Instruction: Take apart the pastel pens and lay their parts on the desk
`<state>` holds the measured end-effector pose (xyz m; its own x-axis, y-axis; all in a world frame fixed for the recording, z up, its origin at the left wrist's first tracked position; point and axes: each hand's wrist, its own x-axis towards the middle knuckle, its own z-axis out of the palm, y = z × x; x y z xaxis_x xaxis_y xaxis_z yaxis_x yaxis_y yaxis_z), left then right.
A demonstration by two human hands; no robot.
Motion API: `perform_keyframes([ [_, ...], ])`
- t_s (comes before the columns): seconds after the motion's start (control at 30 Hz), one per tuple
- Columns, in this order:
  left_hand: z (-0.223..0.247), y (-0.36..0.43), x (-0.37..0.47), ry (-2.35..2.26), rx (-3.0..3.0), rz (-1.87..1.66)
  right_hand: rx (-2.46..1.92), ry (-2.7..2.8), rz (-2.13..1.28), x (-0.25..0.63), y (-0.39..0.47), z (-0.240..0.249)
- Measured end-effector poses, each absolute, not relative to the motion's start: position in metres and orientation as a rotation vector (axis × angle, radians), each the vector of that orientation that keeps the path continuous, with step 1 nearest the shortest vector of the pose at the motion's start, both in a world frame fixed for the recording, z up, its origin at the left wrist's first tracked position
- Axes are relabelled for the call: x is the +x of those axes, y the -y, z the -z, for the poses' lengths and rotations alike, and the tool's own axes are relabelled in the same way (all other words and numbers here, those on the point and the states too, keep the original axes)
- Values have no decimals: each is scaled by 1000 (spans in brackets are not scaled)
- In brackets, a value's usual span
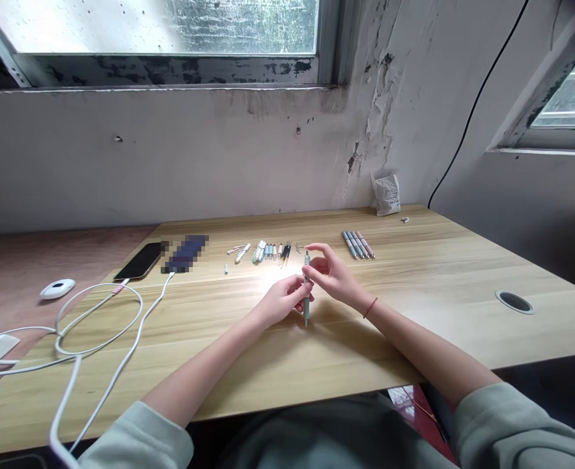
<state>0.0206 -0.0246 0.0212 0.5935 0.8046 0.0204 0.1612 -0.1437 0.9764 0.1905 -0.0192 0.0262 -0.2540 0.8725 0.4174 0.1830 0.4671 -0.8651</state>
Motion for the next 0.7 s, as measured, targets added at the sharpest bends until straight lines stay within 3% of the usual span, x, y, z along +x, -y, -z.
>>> perform_keyframes([
  [0.7, -11, 26, 23, -713, 1395, -514, -915, 1492, -1009, 198, 10, -24],
])
